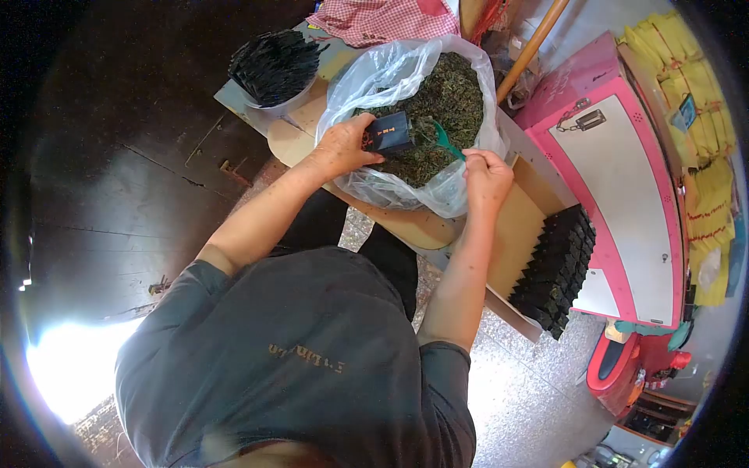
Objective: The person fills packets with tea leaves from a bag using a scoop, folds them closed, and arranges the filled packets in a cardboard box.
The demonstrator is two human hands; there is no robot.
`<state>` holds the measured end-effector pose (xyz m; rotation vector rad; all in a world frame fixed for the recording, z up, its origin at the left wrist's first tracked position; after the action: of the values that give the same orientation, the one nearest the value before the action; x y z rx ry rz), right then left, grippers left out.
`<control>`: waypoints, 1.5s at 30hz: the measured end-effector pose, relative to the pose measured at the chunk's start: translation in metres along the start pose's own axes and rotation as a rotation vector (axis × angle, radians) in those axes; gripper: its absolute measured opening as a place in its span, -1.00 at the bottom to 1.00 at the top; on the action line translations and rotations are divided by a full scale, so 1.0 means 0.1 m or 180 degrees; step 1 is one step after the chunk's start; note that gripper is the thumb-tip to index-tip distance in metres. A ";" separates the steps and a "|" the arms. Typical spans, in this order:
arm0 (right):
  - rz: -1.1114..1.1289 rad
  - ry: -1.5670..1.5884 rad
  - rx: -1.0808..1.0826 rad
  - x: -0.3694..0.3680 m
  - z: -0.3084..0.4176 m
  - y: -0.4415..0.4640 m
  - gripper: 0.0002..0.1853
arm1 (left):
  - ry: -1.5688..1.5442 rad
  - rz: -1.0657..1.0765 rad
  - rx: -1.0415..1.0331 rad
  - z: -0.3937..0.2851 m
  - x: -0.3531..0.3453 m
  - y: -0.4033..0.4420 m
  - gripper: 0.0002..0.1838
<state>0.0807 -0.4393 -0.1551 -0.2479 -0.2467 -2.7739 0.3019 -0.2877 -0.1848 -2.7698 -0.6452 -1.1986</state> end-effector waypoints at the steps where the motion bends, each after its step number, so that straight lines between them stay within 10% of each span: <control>1: -0.0037 -0.0016 0.0065 0.03 0.08 -0.01 -0.82 | 0.0023 0.0009 0.0010 0.00 0.00 0.00 -0.39; 11: 0.0292 -0.0995 0.0781 -0.35 0.59 -0.32 -0.83 | 0.0023 0.0079 0.0075 -0.01 0.00 0.00 -0.40; 17: 0.0603 -0.2345 0.2554 -0.73 1.15 -0.72 -0.85 | -0.0019 0.0137 0.0150 0.01 0.00 0.00 -0.39; 25: -0.0314 -0.1408 0.1140 -0.08 0.53 -0.42 -0.83 | -0.0108 -0.0074 0.0032 0.04 0.01 0.00 -0.34; 27: 0.0159 -0.2620 0.0670 -0.24 0.18 -0.41 -0.78 | -0.0128 -0.0035 0.0099 0.01 0.02 -0.01 -0.32; 34: -0.0209 -0.1563 0.2120 -0.41 0.80 -0.62 -0.65 | -0.0609 -0.0533 -0.0459 -0.32 0.20 -0.11 -0.30; 37: 0.0850 -0.1203 0.2419 -0.68 1.06 -0.73 -0.55 | -0.0994 -0.0465 -0.0638 -0.44 0.17 -0.11 -0.29; 45: 0.0926 -0.1057 0.1827 -0.70 1.04 -0.75 -0.54 | -0.1394 -0.0159 -0.0339 -0.36 0.07 -0.13 -0.21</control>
<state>0.1339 -0.3264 -0.0787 -0.5401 -0.9802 -2.2472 0.2762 -0.2815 -0.1561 -3.1524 -0.6978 -0.6448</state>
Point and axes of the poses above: each hand's wrist, its own y-axis towards the middle knuckle, its own x-axis out of the back of the hand, z = x × y, the point moved 8 cm from there along y, towards the middle knuckle, and after that the axes turned 1 degree about z, right-handed, at the moved point
